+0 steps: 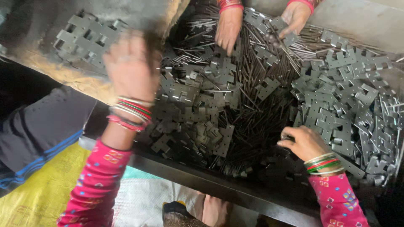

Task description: The person inserts metal rods into small metal plates and places the assembled units into a bin. They work alongside another person at a shared workstation, continuously handling the metal components by hand.

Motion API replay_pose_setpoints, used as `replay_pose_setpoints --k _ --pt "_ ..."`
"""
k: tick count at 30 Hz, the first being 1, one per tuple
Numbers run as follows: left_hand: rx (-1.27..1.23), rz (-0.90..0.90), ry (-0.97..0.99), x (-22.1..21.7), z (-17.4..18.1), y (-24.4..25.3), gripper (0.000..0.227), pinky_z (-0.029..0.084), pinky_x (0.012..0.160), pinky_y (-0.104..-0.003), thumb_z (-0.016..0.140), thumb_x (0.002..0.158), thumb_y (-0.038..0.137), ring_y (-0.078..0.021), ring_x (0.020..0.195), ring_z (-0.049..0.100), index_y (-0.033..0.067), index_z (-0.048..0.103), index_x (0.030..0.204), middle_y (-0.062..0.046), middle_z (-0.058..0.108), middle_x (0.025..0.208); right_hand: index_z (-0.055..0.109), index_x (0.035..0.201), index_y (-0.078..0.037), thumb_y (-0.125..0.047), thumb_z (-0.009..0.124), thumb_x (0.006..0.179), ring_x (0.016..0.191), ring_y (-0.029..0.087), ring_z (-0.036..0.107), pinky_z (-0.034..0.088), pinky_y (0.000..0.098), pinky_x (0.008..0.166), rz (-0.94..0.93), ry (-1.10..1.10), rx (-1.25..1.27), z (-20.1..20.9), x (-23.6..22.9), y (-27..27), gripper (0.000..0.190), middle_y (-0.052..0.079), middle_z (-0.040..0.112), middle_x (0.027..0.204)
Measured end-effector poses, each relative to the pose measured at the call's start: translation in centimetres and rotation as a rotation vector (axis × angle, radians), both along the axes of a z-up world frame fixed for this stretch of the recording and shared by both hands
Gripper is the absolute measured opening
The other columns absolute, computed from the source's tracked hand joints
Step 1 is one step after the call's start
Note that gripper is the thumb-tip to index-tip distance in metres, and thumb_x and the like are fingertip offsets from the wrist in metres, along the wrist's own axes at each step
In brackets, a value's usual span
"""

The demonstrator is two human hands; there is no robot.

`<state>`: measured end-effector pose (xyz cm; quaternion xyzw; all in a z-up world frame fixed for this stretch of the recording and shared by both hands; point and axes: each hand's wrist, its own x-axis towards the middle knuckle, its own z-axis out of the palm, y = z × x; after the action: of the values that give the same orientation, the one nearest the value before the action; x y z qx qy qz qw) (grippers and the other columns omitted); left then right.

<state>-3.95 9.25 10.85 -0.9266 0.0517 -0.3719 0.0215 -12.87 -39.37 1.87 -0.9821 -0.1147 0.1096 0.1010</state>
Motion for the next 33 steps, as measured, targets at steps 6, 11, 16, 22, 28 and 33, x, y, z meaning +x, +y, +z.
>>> replay_pose_setpoints --k 6,11,16,22,28,33 --pt "0.144 -0.409 0.701 -3.0 -6.1 -12.0 0.015 0.054 0.07 -0.045 0.066 0.092 0.02 -0.0283 0.078 0.067 0.0123 0.068 0.105 -0.009 0.071 0.091 0.066 0.106 -0.006 -0.024 0.07 0.1 0.082 0.022 0.069 0.054 0.0419 0.074 -0.44 -0.138 0.996 4.3 -1.1 -1.2 0.02 0.01 0.07 0.092" --pt "0.106 -0.587 0.934 -4.6 -10.1 -15.9 0.036 0.056 0.071 -0.052 0.074 0.08 0.025 -0.0353 0.089 0.069 0.0113 0.064 0.111 -0.015 0.068 0.101 0.067 0.116 -0.007 -0.004 0.062 0.106 0.1 0.022 0.07 0.057 0.0453 0.092 -0.435 -0.188 1.93 6.0 -2.3 -4.8 0.012 0.009 0.072 0.11" --pt "0.054 -0.724 0.882 -5.2 -9.9 -16.0 0.038 0.054 0.084 -0.047 0.081 0.074 0.023 -0.0358 0.113 0.062 0.0126 0.065 0.106 -0.017 0.065 0.114 0.067 0.119 0.001 -0.02 0.057 0.111 0.087 0.031 0.07 0.057 0.0482 0.082 -0.328 0.08 2.142 5.3 -2.7 -3.6 0.024 0.018 0.071 0.102" --pt "-0.504 -0.763 1.378 -2.8 -9.4 -13.8 0.027 0.062 0.078 -0.041 0.076 0.093 0.032 -0.0296 0.081 0.08 0.0112 0.067 0.108 -0.015 0.077 0.094 0.068 0.116 0.001 -0.017 0.066 0.098 0.08 0.03 0.072 0.059 0.0439 0.071 -0.382 0.177 1.247 1.9 -0.8 4.0 0.026 0.017 0.075 0.098" --pt "-1.8 -0.69 1.197 0.2 -9.9 -11.8 0.062 0.067 0.08 -0.04 0.076 0.08 0.008 -0.0207 0.095 0.075 0.0012 0.052 0.136 -0.012 0.074 0.113 0.069 0.105 -0.002 -0.005 0.072 0.069 0.086 0.038 0.07 0.059 0.042 0.073 0.333 -0.469 0.281 -1.8 -2.0 9.6 0.036 0.022 0.071 0.104" --pt "-1.675 -0.633 1.32 0.3 -9.7 -12.2 0.043 0.063 0.074 -0.038 0.076 0.08 0.014 -0.022 0.086 0.073 0.0 0.067 0.12 -0.012 0.076 0.103 0.073 0.098 -0.005 -0.017 0.078 0.081 0.078 0.033 0.07 0.057 0.0417 0.068 0.128 -0.198 0.275 -0.2 -1.2 9.3 0.021 0.016 0.072 0.089"
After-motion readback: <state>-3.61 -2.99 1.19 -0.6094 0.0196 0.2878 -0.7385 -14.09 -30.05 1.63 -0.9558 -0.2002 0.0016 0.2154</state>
